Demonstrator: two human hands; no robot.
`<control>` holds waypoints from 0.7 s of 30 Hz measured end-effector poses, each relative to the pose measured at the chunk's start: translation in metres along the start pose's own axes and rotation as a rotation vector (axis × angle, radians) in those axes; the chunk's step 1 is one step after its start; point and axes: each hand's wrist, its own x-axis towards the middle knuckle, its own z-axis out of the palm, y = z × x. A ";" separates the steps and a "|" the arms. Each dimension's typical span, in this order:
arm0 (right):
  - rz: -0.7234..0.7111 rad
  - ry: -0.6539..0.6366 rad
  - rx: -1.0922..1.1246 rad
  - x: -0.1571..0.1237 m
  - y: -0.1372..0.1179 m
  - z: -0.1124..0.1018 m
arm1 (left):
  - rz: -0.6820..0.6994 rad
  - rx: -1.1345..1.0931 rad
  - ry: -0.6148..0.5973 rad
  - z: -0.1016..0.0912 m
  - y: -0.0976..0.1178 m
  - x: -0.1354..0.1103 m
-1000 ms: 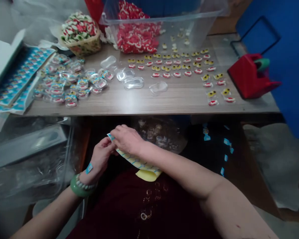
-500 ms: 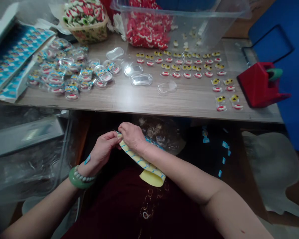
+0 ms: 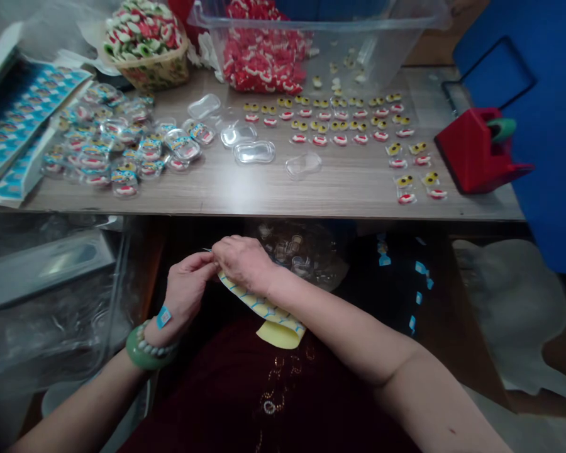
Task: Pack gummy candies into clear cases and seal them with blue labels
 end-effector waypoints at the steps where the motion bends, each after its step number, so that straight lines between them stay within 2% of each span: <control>1: 0.053 -0.003 0.031 0.002 0.000 -0.001 | 0.004 0.002 -0.003 0.000 0.000 0.000; 7: 0.360 0.095 0.473 0.010 0.013 0.005 | -0.027 -0.050 -0.048 0.001 0.002 -0.001; 10: 0.352 0.081 0.670 0.008 0.020 0.006 | -0.046 -0.063 -0.046 -0.001 0.002 -0.001; 13: 0.278 0.042 0.647 0.005 0.017 0.000 | -0.057 -0.069 -0.053 -0.002 0.001 0.000; 17: 0.278 0.042 0.401 0.007 0.003 -0.004 | -0.061 -0.064 -0.095 -0.001 0.002 -0.001; 19: 0.361 0.090 0.399 0.009 0.001 -0.002 | -0.075 -0.044 -0.124 -0.001 0.003 -0.002; 21: 0.551 0.208 0.611 0.009 0.006 0.001 | -0.108 -0.026 -0.125 -0.002 0.004 -0.002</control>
